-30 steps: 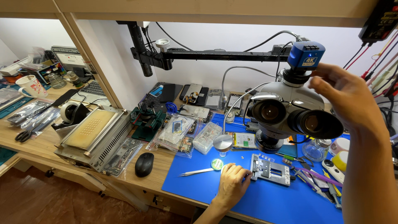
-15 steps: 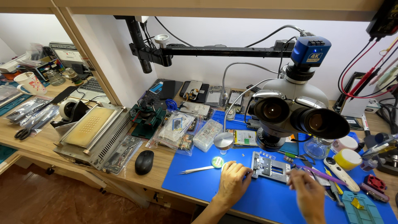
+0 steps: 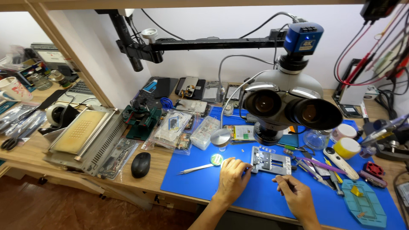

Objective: The person solders a small circuit board held in a vise using a soldering iron and solder wire. They adjust a microscope and use tweezers to manipulate components on the board.

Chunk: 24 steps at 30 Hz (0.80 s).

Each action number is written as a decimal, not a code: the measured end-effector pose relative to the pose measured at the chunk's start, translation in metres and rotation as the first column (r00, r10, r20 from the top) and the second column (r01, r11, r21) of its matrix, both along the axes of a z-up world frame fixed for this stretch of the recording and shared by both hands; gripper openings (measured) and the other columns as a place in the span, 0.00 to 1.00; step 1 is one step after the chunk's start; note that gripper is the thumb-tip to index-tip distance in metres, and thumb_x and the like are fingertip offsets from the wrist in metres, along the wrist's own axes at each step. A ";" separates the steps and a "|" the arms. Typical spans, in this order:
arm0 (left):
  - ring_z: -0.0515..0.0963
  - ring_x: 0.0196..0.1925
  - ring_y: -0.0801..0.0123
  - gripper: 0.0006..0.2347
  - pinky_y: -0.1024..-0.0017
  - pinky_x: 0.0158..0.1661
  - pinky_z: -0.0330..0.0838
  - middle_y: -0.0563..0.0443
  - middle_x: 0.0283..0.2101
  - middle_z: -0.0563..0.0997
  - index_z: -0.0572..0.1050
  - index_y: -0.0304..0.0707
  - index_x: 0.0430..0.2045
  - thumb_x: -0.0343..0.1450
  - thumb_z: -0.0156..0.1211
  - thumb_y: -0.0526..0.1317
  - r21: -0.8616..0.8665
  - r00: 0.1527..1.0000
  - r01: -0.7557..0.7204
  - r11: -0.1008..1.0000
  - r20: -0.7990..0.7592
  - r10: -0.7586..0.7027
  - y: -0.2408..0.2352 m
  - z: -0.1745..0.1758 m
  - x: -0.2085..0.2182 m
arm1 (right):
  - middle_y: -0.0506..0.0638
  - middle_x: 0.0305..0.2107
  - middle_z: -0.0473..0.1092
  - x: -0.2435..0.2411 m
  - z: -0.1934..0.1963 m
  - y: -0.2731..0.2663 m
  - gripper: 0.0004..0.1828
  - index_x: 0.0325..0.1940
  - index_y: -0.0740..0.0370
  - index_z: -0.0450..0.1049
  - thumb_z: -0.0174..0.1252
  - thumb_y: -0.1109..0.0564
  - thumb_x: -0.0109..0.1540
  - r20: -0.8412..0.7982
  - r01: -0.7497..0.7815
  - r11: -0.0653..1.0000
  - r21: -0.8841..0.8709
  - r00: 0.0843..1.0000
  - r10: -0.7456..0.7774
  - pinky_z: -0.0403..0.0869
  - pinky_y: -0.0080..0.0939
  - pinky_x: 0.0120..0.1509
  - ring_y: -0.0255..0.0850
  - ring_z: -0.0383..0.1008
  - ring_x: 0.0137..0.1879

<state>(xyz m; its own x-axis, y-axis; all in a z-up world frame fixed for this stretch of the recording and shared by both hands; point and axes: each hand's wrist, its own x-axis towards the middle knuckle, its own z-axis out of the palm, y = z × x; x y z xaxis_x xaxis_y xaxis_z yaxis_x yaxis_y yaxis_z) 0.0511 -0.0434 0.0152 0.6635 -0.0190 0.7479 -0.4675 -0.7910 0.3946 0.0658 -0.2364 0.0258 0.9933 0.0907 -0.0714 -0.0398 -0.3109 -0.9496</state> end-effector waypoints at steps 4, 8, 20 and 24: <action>0.70 0.27 0.55 0.02 0.63 0.30 0.62 0.46 0.24 0.73 0.71 0.37 0.23 0.63 0.57 0.32 -0.059 0.999 0.052 0.997 0.013 -0.052 0.003 -0.022 0.013 | 0.50 0.13 0.63 -0.003 -0.008 -0.025 0.12 0.26 0.67 0.76 0.52 0.57 0.59 0.179 0.102 0.969 0.223 0.973 -0.144 0.61 0.32 0.29 0.35 0.60 0.21; 0.71 0.30 0.57 0.02 0.65 0.37 0.64 0.48 0.26 0.75 0.73 0.37 0.24 0.63 0.57 0.32 -0.015 0.986 0.148 0.989 -0.070 -0.149 -0.004 -0.009 0.009 | 0.48 0.14 0.64 -0.022 0.010 -0.061 0.13 0.27 0.66 0.74 0.51 0.55 0.60 0.216 0.333 0.905 0.265 0.894 -0.392 0.64 0.29 0.27 0.32 0.62 0.21; 0.73 0.32 0.64 0.02 0.65 0.44 0.66 0.53 0.28 0.76 0.75 0.37 0.29 0.67 0.59 0.33 0.103 0.995 -0.021 0.994 -0.093 0.030 -0.018 -0.009 0.005 | 0.50 0.27 0.68 -0.027 0.034 -0.213 0.10 0.34 0.63 0.69 0.45 0.57 0.66 0.531 0.861 0.370 0.348 0.144 -0.835 0.64 0.33 0.35 0.34 0.65 0.31; 0.74 0.34 0.62 0.02 0.63 0.48 0.66 0.51 0.29 0.77 0.75 0.37 0.28 0.65 0.59 0.33 0.077 0.998 -0.003 0.997 -0.066 0.008 -0.018 -0.009 0.006 | 0.44 0.33 0.67 0.008 0.020 -0.271 0.16 0.46 0.62 0.70 0.55 0.51 0.59 0.427 0.939 0.312 0.143 0.226 -0.876 0.65 0.32 0.41 0.32 0.63 0.36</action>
